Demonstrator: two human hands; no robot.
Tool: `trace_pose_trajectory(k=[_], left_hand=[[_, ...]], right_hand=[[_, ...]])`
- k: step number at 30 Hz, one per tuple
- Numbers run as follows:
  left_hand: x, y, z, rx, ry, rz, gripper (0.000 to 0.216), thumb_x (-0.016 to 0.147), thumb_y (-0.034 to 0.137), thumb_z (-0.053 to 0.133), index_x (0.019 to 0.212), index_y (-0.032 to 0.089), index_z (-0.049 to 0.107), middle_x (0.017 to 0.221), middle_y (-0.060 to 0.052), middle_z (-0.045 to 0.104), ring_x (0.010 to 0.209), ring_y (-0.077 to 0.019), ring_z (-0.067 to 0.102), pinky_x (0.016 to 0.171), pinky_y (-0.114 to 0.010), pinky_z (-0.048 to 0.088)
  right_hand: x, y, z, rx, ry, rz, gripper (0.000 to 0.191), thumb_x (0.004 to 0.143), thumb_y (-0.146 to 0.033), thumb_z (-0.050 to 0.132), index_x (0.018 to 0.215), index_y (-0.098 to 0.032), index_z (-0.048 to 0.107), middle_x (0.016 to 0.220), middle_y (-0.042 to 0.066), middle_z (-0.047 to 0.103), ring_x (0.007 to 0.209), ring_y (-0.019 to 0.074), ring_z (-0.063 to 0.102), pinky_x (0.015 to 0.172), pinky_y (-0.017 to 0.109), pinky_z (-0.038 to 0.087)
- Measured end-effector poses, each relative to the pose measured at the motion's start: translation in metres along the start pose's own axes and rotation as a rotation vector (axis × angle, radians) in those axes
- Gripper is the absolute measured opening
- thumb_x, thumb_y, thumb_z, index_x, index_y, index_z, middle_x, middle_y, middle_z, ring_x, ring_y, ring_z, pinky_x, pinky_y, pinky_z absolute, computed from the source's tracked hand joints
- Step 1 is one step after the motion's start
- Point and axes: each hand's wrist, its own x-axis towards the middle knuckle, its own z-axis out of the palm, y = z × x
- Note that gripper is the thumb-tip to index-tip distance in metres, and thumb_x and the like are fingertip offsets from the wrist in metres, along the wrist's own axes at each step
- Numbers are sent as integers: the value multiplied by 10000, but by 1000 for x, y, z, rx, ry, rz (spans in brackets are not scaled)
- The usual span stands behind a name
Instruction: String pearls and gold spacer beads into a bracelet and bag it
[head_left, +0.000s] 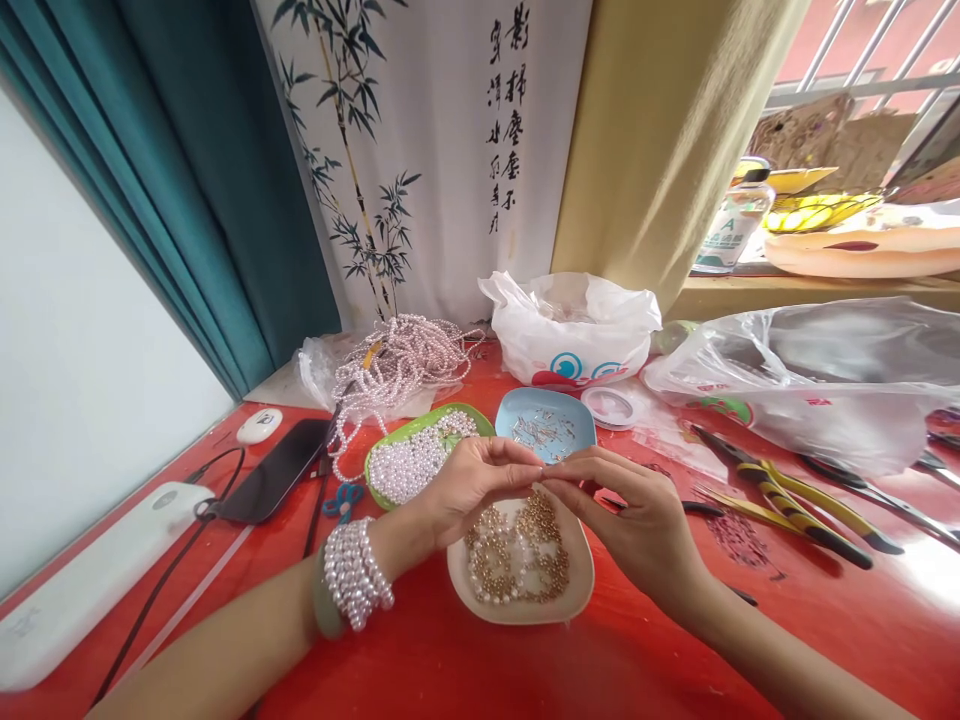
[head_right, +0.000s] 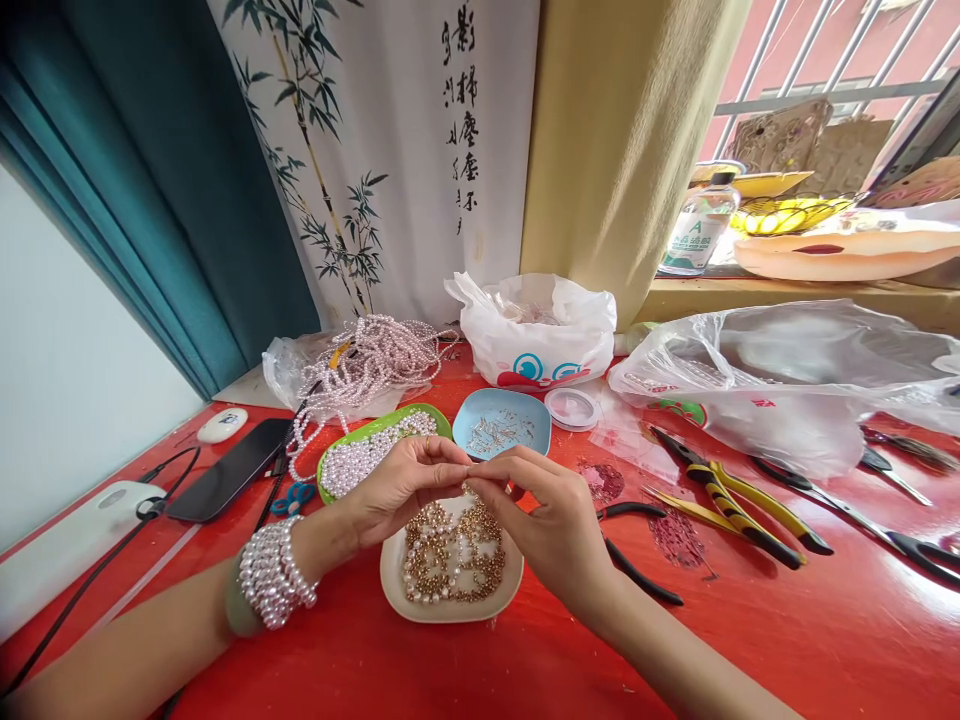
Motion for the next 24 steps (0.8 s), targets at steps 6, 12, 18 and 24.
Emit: trace_pose_trajectory(k=[6,12,18,24], left_hand=[[0,4,-3,112,-87,31,197,562,166,753,696,114,618,662,6,615,615,-80,570,643,-227,437],[0,10,-7,374,-151,33,224,581,99,703,747,126,554,629,-11,636,571,-93,572,580,-227,424],[-2,12,-5,464,-114,-2,228,606,72,634,801,133,535,689,-30,648,626,-123,593,622,-260,437],[-5,9,-8,948,-64,201,101,719,209,592,810,170,573,785,-33,650,766,-170,593,679,-300,429]], right_hand=[[6,3,-6,152,-122,184,114,751,-285,615,679,-198,617,727,16,614,700,147,578,603,254,463],[9,2,-9,31,-315,154,49,745,-211,616,781,-213,651,741,8,634,650,130,588,577,234,462],[3,5,-10,-332,-348,-196,227,874,-184,424,887,-172,650,812,68,645,671,143,610,565,236,449],[4,7,-13,-469,-337,-167,203,854,-175,447,814,-155,645,676,41,640,534,127,580,483,224,405]])
